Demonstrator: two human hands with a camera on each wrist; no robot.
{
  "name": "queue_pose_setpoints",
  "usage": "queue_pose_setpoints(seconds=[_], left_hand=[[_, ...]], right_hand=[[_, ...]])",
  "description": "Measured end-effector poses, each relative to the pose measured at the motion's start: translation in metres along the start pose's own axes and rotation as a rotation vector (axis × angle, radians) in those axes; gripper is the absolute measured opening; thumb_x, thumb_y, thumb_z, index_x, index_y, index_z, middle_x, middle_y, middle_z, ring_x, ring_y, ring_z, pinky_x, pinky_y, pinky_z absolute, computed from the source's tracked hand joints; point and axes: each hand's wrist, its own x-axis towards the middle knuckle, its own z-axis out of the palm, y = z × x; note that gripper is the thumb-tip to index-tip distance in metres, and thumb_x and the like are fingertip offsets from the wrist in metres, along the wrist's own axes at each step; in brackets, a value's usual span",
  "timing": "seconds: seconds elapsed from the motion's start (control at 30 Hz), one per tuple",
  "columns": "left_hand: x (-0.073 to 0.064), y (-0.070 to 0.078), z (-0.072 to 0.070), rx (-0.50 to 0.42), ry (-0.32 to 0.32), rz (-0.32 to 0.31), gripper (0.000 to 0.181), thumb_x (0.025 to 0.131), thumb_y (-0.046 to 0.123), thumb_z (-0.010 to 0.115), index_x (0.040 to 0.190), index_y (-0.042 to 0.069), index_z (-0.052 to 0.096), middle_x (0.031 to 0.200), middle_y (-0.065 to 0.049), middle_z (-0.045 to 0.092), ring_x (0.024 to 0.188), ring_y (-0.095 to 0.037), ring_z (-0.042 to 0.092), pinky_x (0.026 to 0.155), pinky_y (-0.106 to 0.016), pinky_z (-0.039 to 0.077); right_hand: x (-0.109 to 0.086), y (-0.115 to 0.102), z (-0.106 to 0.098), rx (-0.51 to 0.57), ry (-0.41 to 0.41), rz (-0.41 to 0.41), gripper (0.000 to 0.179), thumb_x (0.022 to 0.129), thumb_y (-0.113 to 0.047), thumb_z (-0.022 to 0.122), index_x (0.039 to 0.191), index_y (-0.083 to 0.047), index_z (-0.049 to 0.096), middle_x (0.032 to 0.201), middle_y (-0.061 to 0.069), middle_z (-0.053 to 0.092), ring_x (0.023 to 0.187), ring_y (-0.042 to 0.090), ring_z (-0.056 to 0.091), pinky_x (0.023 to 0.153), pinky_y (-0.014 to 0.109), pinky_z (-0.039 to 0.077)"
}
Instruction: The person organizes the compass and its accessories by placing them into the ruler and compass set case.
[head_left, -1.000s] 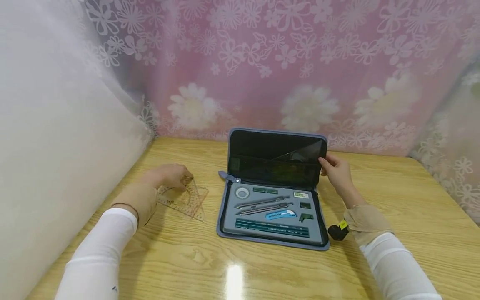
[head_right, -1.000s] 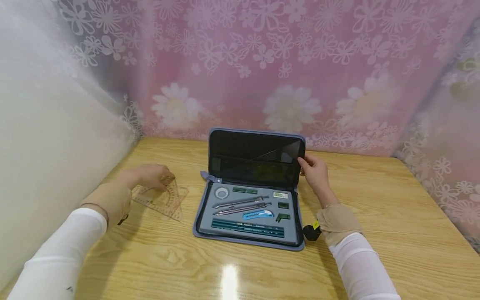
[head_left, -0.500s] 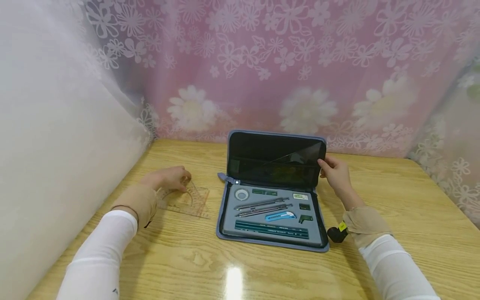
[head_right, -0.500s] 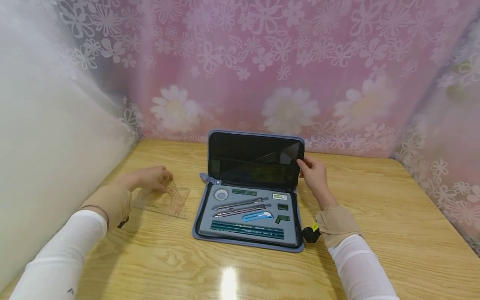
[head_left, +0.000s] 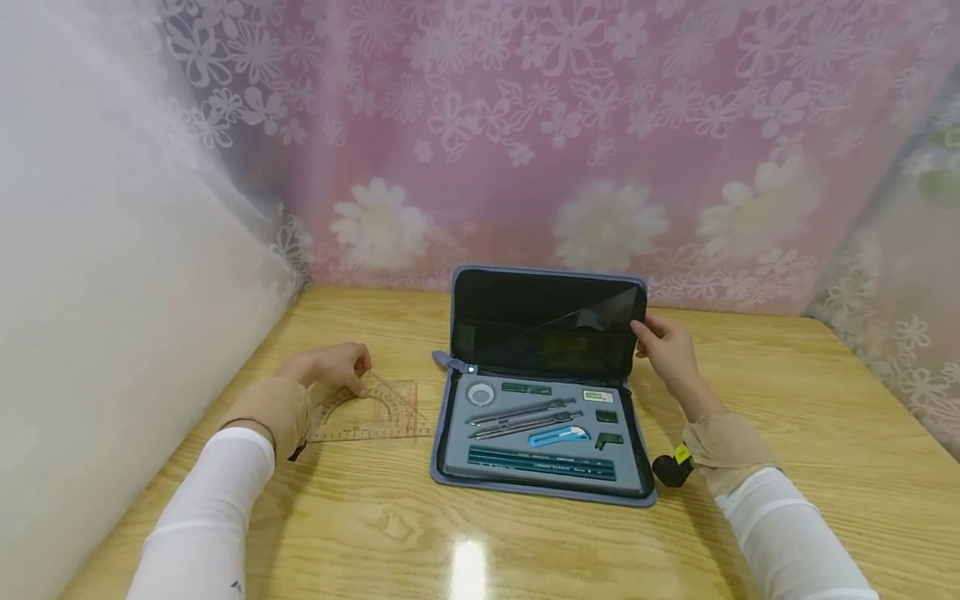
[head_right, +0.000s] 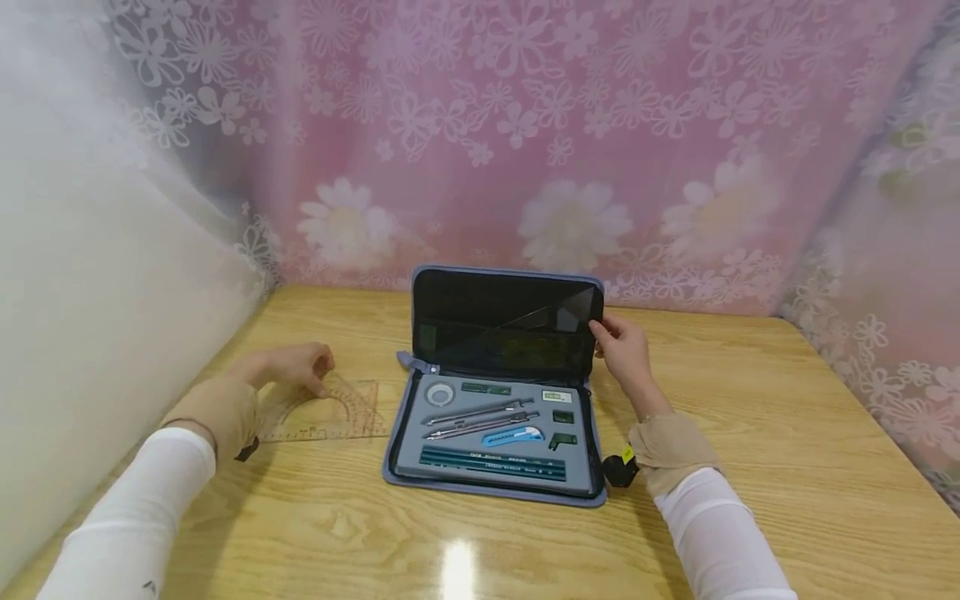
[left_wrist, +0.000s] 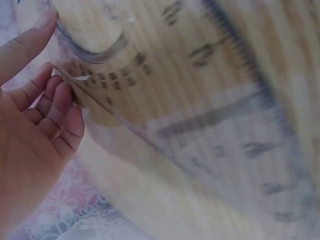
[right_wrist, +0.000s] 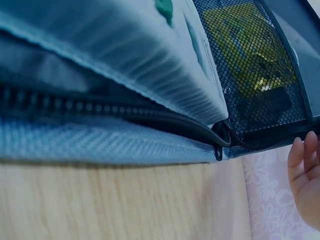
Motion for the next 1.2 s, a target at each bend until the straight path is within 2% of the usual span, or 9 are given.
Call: queue_pose_setpoints(seconds=[0.13, 0.37, 0.47, 0.63, 0.73, 0.8, 0.93, 1.07, 1.2], left_hand=[[0.000, -0.002, -0.002, -0.018, 0.007, -0.009, 0.042, 0.075, 0.013, 0.076, 0.102, -0.003, 0.047, 0.097, -0.012, 0.048, 0.087, -0.025, 0.044, 0.077, -0.037, 0.039], [-0.007, 0.000, -0.010, -0.058, -0.029, -0.043, 0.050, 0.073, 0.016, 0.078, 0.107, -0.003, 0.047, 0.098, -0.013, 0.049, 0.088, -0.025, 0.046, 0.076, -0.035, 0.041], [-0.010, 0.001, -0.016, -0.079, -0.038, -0.001, 0.037, 0.074, 0.013, 0.075, 0.099, -0.002, 0.052, 0.087, -0.008, 0.052, 0.076, -0.019, 0.047, 0.065, -0.030, 0.041], [-0.019, 0.002, -0.029, -0.142, -0.028, 0.091, 0.014, 0.079, 0.006, 0.068, 0.080, 0.003, 0.054, 0.068, 0.001, 0.049, 0.055, -0.009, 0.034, 0.053, -0.023, 0.030], [-0.025, 0.003, -0.037, -0.178, -0.030, 0.134, 0.008, 0.084, 0.007, 0.064, 0.082, 0.001, 0.059, 0.069, -0.001, 0.054, 0.051, -0.008, 0.033, 0.052, -0.024, 0.031], [-0.029, 0.004, -0.041, -0.190, -0.020, 0.145, 0.011, 0.087, 0.011, 0.062, 0.087, 0.000, 0.063, 0.075, -0.002, 0.058, 0.052, -0.009, 0.034, 0.053, -0.026, 0.032], [-0.037, 0.011, -0.050, -0.150, 0.067, 0.158, 0.021, 0.090, 0.019, 0.060, 0.095, 0.001, 0.069, 0.087, -0.005, 0.062, 0.060, -0.013, 0.043, 0.056, -0.026, 0.037], [-0.046, 0.022, -0.058, -0.108, 0.203, 0.165, 0.023, 0.090, 0.020, 0.061, 0.098, 0.001, 0.071, 0.095, -0.010, 0.066, 0.069, -0.020, 0.051, 0.060, -0.029, 0.042], [-0.053, 0.033, -0.065, -0.102, 0.322, 0.157, 0.027, 0.091, 0.022, 0.060, 0.102, 0.000, 0.070, 0.102, -0.015, 0.066, 0.084, -0.025, 0.059, 0.072, -0.036, 0.047]], right_hand=[[0.001, 0.001, 0.001, -0.004, -0.001, 0.007, 0.034, 0.094, -0.017, 0.054, 0.113, 0.012, 0.057, 0.066, 0.000, 0.050, 0.058, 0.007, 0.047, 0.056, 0.020, 0.050], [0.002, -0.001, 0.003, -0.030, -0.009, 0.016, 0.034, 0.095, -0.017, 0.053, 0.113, 0.012, 0.057, 0.067, 0.002, 0.050, 0.059, 0.009, 0.048, 0.057, 0.021, 0.051], [0.003, -0.002, 0.002, -0.025, -0.009, 0.013, 0.035, 0.095, -0.016, 0.053, 0.113, 0.013, 0.057, 0.066, 0.002, 0.050, 0.058, 0.009, 0.049, 0.056, 0.021, 0.050], [0.003, -0.002, 0.002, -0.025, -0.005, 0.008, 0.035, 0.095, -0.016, 0.054, 0.114, 0.013, 0.057, 0.066, 0.004, 0.051, 0.057, 0.008, 0.049, 0.055, 0.020, 0.050], [0.003, -0.001, 0.002, -0.033, -0.001, 0.015, 0.035, 0.095, -0.017, 0.053, 0.115, 0.012, 0.057, 0.067, 0.004, 0.051, 0.058, 0.008, 0.049, 0.055, 0.020, 0.050], [0.003, 0.001, 0.001, -0.039, 0.000, 0.021, 0.035, 0.095, -0.017, 0.053, 0.115, 0.011, 0.057, 0.067, 0.004, 0.051, 0.059, 0.009, 0.049, 0.056, 0.020, 0.050], [0.002, 0.002, 0.000, -0.036, 0.002, 0.028, 0.035, 0.095, -0.018, 0.054, 0.115, 0.011, 0.057, 0.065, 0.000, 0.051, 0.059, 0.010, 0.050, 0.057, 0.022, 0.051], [0.003, 0.004, 0.000, -0.013, -0.004, 0.032, 0.035, 0.095, -0.017, 0.053, 0.115, 0.011, 0.056, 0.063, -0.005, 0.050, 0.057, 0.006, 0.049, 0.056, 0.020, 0.050], [0.004, 0.005, 0.001, 0.018, -0.009, 0.027, 0.033, 0.094, -0.013, 0.053, 0.115, 0.013, 0.056, 0.061, -0.010, 0.048, 0.056, 0.002, 0.047, 0.055, 0.018, 0.049]])
